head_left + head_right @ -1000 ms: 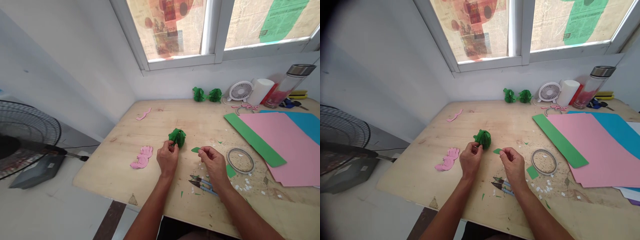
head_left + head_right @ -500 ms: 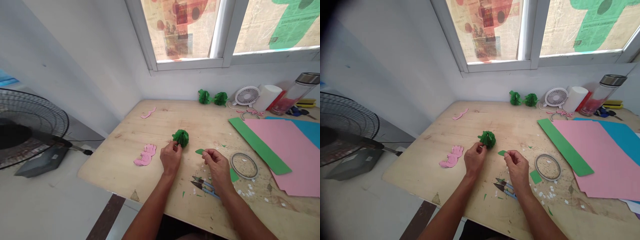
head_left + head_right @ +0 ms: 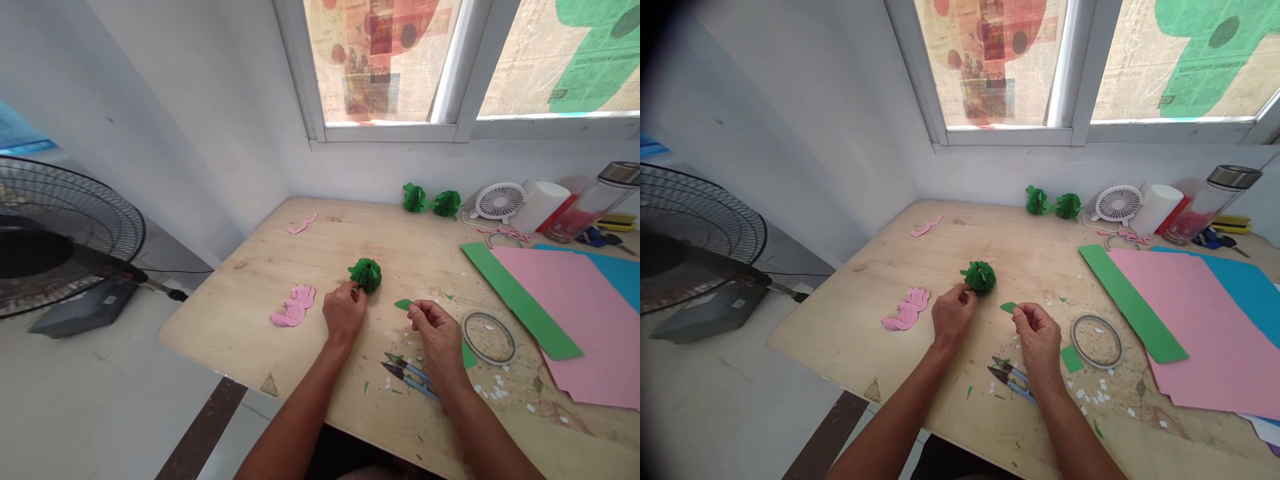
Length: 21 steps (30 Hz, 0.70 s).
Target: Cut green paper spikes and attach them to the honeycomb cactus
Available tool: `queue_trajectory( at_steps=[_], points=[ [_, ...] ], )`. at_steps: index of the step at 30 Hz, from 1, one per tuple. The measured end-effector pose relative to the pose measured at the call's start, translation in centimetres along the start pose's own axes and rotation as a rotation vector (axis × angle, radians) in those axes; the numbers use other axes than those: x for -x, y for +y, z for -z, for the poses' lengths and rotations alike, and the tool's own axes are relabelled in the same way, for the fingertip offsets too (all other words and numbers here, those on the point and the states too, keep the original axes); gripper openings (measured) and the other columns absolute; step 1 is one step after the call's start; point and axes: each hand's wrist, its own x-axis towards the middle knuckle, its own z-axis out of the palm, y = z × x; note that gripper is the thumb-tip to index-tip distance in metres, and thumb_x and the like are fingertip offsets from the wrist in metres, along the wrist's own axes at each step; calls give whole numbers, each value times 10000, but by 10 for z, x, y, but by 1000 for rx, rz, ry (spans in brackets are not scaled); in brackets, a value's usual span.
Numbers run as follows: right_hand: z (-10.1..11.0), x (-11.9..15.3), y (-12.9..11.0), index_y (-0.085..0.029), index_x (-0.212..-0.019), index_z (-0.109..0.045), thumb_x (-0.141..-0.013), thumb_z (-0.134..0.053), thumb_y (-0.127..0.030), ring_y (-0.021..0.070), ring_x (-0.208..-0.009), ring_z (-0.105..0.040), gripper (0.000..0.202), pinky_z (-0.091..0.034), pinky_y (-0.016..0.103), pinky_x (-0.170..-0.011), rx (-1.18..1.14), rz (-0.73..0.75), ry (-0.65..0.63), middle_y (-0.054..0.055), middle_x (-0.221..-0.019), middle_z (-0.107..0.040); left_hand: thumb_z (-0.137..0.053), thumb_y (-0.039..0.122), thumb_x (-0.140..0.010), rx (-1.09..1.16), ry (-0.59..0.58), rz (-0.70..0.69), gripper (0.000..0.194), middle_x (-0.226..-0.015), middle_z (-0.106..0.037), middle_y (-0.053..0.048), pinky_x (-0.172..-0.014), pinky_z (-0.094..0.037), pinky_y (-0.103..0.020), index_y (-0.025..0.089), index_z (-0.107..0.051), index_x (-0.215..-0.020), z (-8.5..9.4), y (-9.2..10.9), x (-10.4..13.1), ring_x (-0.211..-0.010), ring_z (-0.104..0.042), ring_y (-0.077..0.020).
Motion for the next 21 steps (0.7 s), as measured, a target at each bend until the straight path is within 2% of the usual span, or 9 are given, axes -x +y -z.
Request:
queue_trajectory(
  at_steps=[8, 14, 21],
  points=[
    [0, 0, 0, -170, -740, -649, -705, -676, -414, 143, -567, -477, 248, -388, 256, -503, 1, -14, 0, 5, -621, -574, -509, 185, -770, -58, 13, -85, 203, -757, -714, -84, -724, -380, -325, 196, -710, -789, -4, -3, -5, -742, -630, -224],
    [-1, -2, 3, -169, -748, -656, -697, -676, -436, 143, -555, -483, 273, -391, 259, -505, 20, 21, 19, 1, -608, -583, -502, 179, -767, -78, 23, -107, 203, -717, -700, -85, -733, -372, -333, 185, -705, -772, -4, -3, -3, -734, -622, -231],
    [-2, -6, 3, -161, -775, -656, -735, -647, -411, 150, -585, -509, 254, -405, 268, -552, 134, 105, 55, 5, -642, -602, -499, 214, -772, -102, -4, -133, 213, -671, -687, -85, -742, -371, -353, 178, -704, -723, 5, 6, 0, -688, -611, -232]
  ],
)
